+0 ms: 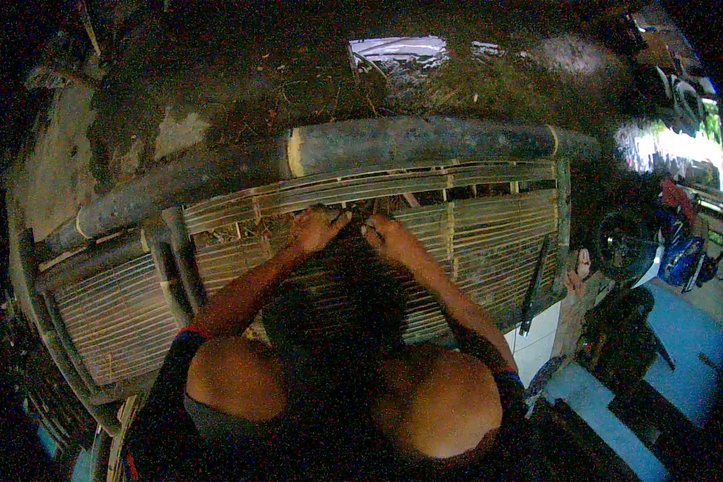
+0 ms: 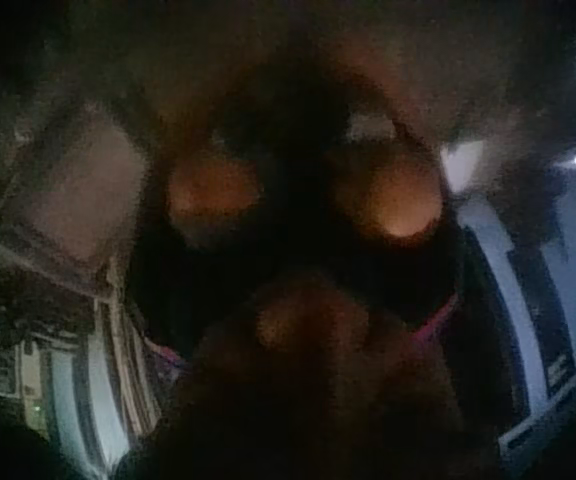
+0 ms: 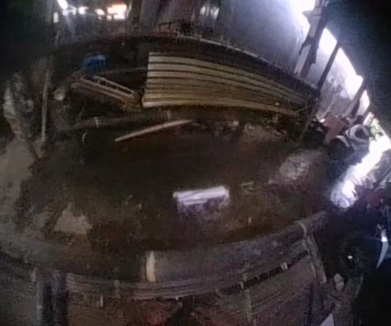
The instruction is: The person sits on the ground and weaves thin bamboo strips into a larger bamboo frame. They use their hands to interlace the strips and occasionally use a knife to trim or adjust the material.
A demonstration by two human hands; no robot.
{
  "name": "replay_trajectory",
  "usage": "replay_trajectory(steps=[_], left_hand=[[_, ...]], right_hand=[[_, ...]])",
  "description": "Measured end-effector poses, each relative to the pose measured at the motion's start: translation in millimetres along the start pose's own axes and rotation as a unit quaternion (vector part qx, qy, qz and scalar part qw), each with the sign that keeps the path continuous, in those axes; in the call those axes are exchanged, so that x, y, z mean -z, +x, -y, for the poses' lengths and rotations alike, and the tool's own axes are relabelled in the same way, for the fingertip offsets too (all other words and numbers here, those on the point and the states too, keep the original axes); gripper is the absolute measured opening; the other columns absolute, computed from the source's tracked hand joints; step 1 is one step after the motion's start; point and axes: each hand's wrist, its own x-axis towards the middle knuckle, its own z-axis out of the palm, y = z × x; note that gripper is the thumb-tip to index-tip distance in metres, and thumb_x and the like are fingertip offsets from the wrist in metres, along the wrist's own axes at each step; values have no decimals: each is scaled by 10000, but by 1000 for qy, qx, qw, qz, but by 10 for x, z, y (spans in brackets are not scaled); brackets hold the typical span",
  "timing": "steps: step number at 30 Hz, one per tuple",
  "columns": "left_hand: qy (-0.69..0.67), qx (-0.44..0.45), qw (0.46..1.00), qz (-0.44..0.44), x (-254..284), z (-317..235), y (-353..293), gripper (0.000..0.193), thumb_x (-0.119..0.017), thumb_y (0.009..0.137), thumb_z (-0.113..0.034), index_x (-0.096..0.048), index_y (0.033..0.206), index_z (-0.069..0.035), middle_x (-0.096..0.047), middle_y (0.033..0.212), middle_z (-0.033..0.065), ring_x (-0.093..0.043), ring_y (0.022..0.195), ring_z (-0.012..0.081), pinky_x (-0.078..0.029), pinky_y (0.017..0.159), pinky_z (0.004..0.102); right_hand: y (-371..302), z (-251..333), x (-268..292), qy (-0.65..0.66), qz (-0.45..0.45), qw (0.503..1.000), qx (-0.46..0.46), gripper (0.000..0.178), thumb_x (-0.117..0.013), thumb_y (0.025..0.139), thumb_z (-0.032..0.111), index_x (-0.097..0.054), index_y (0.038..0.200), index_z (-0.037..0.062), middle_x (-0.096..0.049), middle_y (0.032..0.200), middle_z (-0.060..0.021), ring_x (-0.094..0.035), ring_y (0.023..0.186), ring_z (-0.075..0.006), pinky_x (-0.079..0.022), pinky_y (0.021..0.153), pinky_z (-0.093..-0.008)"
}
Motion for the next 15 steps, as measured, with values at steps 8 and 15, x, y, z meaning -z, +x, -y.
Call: replay_trajectory(steps=[8, 15], left_hand=[[-187, -72, 978, -51, 86, -64, -217, 277, -600, 891, -284, -724, 1106, -162, -648, 1102, 172, -599, 1072, 346, -478, 902, 421], [-96, -238, 965, -53, 126, -39, -142, 231, -604, 876, -198, -675, 1066, -88, -587, 1080, 137, -576, 1034, 339, -471, 886, 431]], right_hand=[[-3, -411, -672, 261, -32, 953, -151, 222, -551, 977, 185, -628, 1057, -7, -662, 846, -131, -651, 811, -269, -523, 729, -392], [-139, -294, -671, 261, -27, 955, -137, 220, -561, 964, 184, -635, 1063, 2, -680, 901, -139, -661, 810, -271, -508, 705, -381]])
